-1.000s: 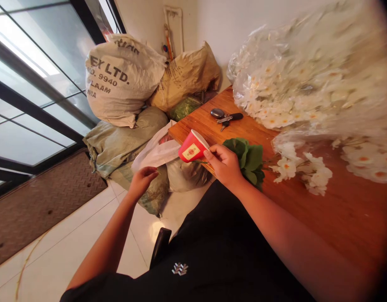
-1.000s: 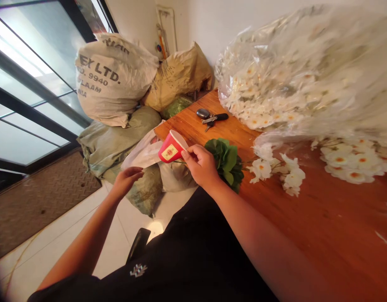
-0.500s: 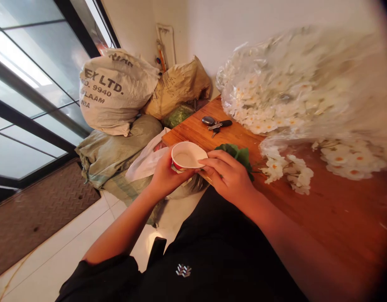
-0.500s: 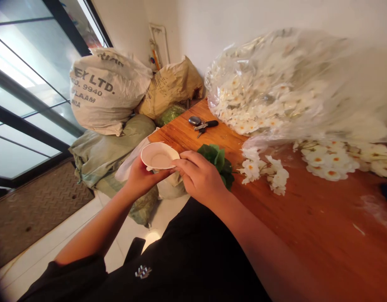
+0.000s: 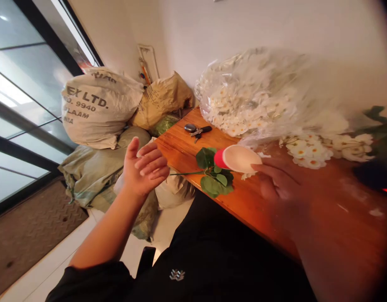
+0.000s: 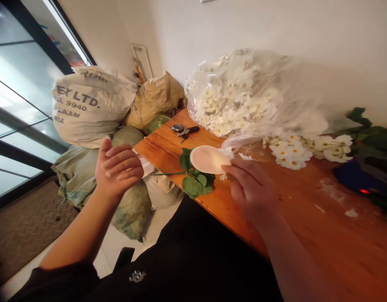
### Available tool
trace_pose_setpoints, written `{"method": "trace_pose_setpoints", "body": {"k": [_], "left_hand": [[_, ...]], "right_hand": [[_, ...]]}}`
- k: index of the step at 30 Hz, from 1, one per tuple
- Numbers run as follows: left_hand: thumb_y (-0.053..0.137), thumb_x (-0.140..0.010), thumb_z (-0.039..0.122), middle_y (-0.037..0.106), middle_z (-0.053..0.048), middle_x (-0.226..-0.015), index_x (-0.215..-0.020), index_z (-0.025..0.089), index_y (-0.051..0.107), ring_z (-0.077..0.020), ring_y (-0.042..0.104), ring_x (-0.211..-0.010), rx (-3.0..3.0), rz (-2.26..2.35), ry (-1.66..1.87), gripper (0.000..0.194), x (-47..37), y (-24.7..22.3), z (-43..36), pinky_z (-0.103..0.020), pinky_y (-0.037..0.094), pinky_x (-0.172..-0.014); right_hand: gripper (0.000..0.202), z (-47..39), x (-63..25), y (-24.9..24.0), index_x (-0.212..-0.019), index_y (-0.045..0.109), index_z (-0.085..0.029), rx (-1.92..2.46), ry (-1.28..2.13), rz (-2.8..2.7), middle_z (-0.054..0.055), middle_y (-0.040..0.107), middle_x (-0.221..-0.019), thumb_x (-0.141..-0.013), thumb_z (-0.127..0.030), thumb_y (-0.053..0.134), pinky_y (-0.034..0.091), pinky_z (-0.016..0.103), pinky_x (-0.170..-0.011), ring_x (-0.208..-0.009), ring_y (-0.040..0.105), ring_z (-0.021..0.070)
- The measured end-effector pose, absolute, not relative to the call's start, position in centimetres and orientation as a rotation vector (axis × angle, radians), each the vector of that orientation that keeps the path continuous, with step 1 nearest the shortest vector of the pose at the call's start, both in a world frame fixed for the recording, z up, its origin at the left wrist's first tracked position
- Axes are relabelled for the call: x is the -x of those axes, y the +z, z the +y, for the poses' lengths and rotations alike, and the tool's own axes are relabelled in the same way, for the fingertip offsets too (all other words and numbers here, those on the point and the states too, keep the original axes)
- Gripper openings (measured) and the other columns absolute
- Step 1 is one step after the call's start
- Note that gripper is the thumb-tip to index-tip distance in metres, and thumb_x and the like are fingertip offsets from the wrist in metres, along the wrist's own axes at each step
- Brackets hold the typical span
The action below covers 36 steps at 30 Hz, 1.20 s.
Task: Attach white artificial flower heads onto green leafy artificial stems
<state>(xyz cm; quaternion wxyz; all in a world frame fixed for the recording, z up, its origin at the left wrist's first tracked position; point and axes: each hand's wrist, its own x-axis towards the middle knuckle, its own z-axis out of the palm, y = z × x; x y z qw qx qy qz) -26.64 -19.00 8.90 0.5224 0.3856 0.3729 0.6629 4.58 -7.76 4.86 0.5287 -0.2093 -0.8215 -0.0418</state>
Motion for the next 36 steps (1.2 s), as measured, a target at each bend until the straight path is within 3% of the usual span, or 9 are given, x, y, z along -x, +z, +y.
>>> {"method": "trace_pose_setpoints", "body": {"k": [2, 4, 10, 19, 25, 28, 32, 36], "left_hand": [[0.034, -0.086, 0.072, 0.038, 0.001, -0.036, -0.057, 0.022, 0.052, -0.013, 0.043, -0.037, -0.809, 0.782, 1.648, 0.061, 27.2, 8.9, -19.4, -0.025, 0.037, -0.041], [0.033, -0.081, 0.079, 0.022, 0.004, -0.03, -0.049, 0.021, 0.041, -0.0101, 0.028, -0.03, -0.766, 0.703, 1.663, 0.067, 27.1, 8.9, -19.6, -0.024, 0.029, -0.036], [0.027, -0.071, 0.09, 0.01, 0.005, -0.031, -0.046, 0.02, 0.031, -0.009, 0.019, -0.029, -0.784, 0.633, 1.597, 0.074, 25.1, 10.0, -18.7, -0.025, 0.019, -0.033], [0.026, -0.069, 0.09, 0.021, 0.001, -0.033, -0.047, 0.023, 0.042, -0.0147, 0.036, -0.033, -0.879, 0.962, 1.391, 0.073, 23.9, 9.4, -15.0, -0.03, 0.031, -0.038], [0.063, -0.069, 0.064, 0.056, -0.007, -0.053, -0.059, 0.02, 0.061, -0.0229, 0.059, -0.054, -1.18, 1.17, 1.077, 0.046, 29.0, 10.0, -16.4, -0.035, 0.047, -0.054], [0.072, -0.064, 0.056, 0.063, -0.01, -0.06, -0.066, 0.019, 0.067, -0.0258, 0.064, -0.062, -1.091, 1.347, 0.877, 0.037, 33.3, 7.3, -19.5, -0.035, 0.051, -0.061], [0.055, -0.076, 0.059, 0.062, -0.008, -0.057, -0.063, 0.017, 0.068, -0.0233, 0.066, -0.065, -0.826, 1.739, 0.877, 0.046, 36.0, 1.3, -23.9, -0.03, 0.052, -0.064], [0.068, -0.071, 0.054, 0.066, -0.007, -0.06, -0.07, 0.016, 0.068, -0.0265, 0.068, -0.073, -0.728, 1.685, 0.795, 0.038, 34.9, -1.4, -25.8, -0.034, 0.052, -0.069]], "right_hand": [[0.029, -7.5, -5.2, 3.9, -0.101, 0.07, -0.024, 0.582, -0.081, -1.889, 0.005, 0.069, -0.1, -0.079, -0.006, 0.063, 0.057, 0.036, -0.085, -0.089, 0.068, 0.0207], [0.026, -7.3, -5.3, 3.2, -0.1, 0.07, -0.022, 0.627, -0.081, -1.884, 0.006, 0.07, -0.098, -0.079, -0.008, 0.065, 0.057, 0.035, -0.086, -0.088, 0.069, 0.021], [0.019, -7.0, -4.8, 2.6, -0.099, 0.069, -0.021, 0.584, -0.072, -1.928, 0.006, 0.071, -0.097, -0.082, -0.014, 0.064, 0.057, 0.035, -0.086, -0.089, 0.069, 0.0204], [0.023, -6.2, -5.1, 2.7, -0.097, 0.068, -0.026, 0.623, -0.137, -1.876, 0.006, 0.072, -0.09, -0.078, -0.014, 0.065, 0.058, 0.032, -0.08, -0.081, 0.07, 0.0216], [0.021, -6.1, -5.3, 2.0, -0.098, 0.068, -0.024, 0.7, -0.08, -1.892, 0.008, 0.071, -0.093, -0.078, -0.017, 0.066, 0.056, 0.033, -0.083, -0.086, 0.069, 0.0218], [0.023, -6.1, -5.4, 1.7, -0.1, 0.067, -0.023, 0.698, -0.093, -1.911, 0.009, 0.071, -0.094, -0.077, -0.017, 0.066, 0.055, 0.033, -0.084, -0.088, 0.069, 0.0221], [0.025, -6.4, -5.1, 2.0, -0.101, 0.067, -0.022, 0.676, -0.112, -1.938, 0.009, 0.071, -0.095, -0.077, -0.014, 0.067, 0.055, 0.032, -0.084, -0.088, 0.069, 0.0214], [0.02, -6.4, -5.0, 2.0, -0.096, 0.067, -0.023, 0.648, -0.107, -1.971, 0.008, 0.071, -0.092, -0.077, -0.016, 0.065, 0.056, 0.031, -0.081, -0.084, 0.069, 0.0203]]}}
